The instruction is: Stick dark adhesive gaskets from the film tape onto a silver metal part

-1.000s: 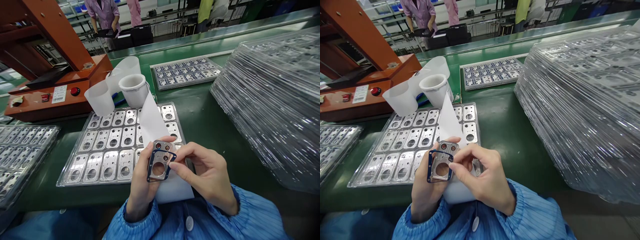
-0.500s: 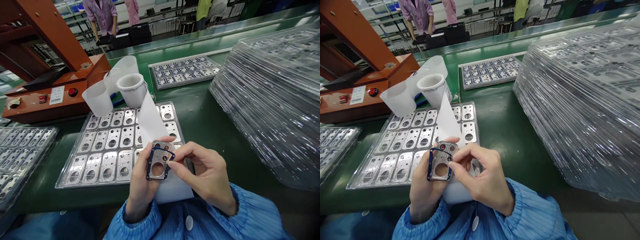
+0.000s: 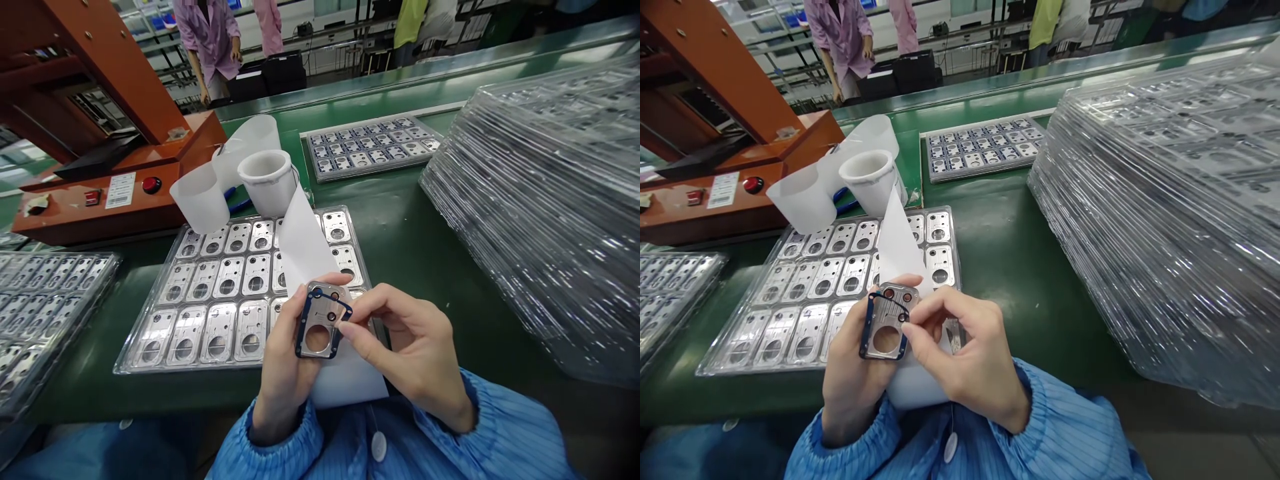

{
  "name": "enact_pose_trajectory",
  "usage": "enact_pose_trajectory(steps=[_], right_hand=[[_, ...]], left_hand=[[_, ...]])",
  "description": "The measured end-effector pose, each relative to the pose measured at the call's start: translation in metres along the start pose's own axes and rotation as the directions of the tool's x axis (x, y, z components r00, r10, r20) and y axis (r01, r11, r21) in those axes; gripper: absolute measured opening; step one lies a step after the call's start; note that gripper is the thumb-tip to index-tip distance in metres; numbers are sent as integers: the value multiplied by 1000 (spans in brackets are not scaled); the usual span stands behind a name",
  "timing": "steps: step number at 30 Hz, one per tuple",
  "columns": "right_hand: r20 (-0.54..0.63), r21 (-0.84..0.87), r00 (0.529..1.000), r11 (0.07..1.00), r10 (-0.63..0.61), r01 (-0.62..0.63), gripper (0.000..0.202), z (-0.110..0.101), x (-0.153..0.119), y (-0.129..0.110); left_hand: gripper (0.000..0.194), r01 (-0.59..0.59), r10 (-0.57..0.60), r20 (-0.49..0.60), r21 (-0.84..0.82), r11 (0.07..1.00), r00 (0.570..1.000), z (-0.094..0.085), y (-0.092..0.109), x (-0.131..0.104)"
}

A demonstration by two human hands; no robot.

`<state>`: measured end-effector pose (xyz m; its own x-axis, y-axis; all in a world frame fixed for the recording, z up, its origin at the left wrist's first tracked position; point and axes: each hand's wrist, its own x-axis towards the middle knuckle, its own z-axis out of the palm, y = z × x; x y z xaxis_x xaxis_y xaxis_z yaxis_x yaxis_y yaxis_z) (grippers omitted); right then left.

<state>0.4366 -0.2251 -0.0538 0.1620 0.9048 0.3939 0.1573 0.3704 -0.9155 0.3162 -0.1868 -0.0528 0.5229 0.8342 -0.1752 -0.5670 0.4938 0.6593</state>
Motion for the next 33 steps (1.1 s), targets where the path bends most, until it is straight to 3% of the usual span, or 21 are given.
enact_pose_trajectory(steps=[16,22,33], right_hand=[[53,135,994,985,97,-104,8,-1,1,0],[2,82,999,996,43,-43,10,3,0,0],[-34,-20,999,1000,2,-3,11,3,-1,0]], left_hand=[[36,-4,5,-33,37,999,999,-1,2,0],[37,-14,14,12,2,1000,1000,-2,0,-2],[38,-2,2,-9,38,999,1000,-2,1,0]])
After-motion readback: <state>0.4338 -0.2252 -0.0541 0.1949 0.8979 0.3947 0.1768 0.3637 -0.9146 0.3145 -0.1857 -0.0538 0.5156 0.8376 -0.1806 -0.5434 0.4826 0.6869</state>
